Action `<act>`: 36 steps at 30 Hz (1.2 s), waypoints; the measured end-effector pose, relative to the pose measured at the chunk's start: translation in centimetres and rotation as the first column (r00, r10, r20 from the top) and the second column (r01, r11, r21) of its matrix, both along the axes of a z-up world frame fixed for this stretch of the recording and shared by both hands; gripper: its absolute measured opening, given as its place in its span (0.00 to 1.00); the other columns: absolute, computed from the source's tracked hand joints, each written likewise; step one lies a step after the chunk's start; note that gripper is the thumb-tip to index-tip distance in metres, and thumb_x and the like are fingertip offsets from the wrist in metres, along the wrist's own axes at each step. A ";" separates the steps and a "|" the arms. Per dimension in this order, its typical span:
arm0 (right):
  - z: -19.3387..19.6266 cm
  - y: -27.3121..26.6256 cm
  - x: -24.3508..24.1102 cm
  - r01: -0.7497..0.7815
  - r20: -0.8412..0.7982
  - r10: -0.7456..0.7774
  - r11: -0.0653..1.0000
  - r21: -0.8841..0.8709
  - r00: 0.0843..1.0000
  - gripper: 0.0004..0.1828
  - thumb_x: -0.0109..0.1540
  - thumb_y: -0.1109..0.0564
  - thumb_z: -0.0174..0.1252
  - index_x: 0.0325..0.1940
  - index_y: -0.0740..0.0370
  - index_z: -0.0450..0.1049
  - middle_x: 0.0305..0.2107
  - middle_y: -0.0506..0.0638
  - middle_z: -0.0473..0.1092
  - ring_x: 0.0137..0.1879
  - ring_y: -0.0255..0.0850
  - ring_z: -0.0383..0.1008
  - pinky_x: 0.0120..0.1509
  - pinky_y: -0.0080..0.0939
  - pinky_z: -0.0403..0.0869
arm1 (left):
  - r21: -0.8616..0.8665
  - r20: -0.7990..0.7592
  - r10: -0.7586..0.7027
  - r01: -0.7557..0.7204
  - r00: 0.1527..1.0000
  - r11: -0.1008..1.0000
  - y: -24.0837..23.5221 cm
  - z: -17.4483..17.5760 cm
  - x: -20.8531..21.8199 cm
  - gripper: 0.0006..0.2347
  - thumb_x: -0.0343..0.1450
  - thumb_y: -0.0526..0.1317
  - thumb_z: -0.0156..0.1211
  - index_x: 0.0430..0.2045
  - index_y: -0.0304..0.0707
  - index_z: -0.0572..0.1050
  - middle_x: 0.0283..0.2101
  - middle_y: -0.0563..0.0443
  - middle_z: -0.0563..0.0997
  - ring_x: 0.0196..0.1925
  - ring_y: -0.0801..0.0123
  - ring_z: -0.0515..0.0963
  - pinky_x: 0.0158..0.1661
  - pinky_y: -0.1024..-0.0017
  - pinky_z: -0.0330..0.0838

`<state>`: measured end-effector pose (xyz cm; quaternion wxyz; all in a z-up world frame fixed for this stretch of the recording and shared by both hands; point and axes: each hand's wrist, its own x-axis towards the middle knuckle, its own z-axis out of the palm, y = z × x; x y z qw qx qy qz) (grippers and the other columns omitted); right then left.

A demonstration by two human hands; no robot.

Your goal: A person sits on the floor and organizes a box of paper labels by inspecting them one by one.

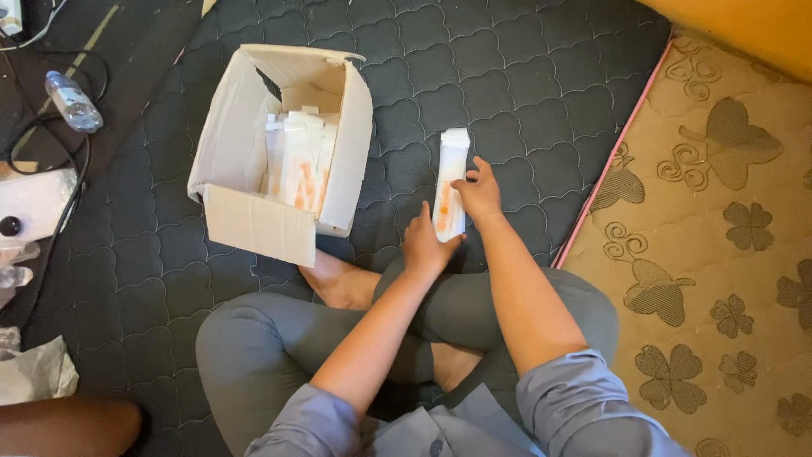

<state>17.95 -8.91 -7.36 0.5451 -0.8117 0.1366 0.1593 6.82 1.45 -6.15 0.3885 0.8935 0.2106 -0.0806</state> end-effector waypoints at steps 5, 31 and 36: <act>-0.5 0.1 0.6 -0.012 -0.014 0.013 0.998 0.067 1.000 0.46 0.59 0.54 0.66 0.78 0.58 0.54 0.62 0.62 0.68 0.67 0.53 0.71 0.68 0.54 0.73 | 0.027 0.075 -0.002 0.000 0.997 1.000 -2.1 2.1 0.9 0.45 0.62 0.44 0.75 0.70 0.23 0.52 0.54 0.26 0.73 0.57 0.33 0.74 0.54 0.43 0.73; 0.0 0.3 0.4 -0.260 0.062 0.272 0.953 -0.156 0.960 0.52 0.59 0.48 0.63 0.83 0.51 0.45 0.75 0.59 0.52 0.79 0.56 0.53 0.81 0.57 0.56 | 0.199 0.162 -0.081 0.048 0.983 0.979 -3.1 -6.8 1.8 0.35 0.64 0.39 0.67 0.68 0.41 0.59 0.59 0.40 0.70 0.54 0.45 0.74 0.48 0.52 0.77; -1.5 0.2 0.8 -0.316 0.117 0.353 0.914 -0.255 0.928 0.52 0.59 0.47 0.65 0.82 0.47 0.48 0.76 0.58 0.51 0.79 0.57 0.52 0.81 0.56 0.57 | 0.263 0.162 -0.117 0.071 0.980 0.962 -3.1 -7.7 2.1 0.31 0.63 0.40 0.67 0.62 0.33 0.64 0.60 0.37 0.71 0.54 0.44 0.75 0.47 0.51 0.79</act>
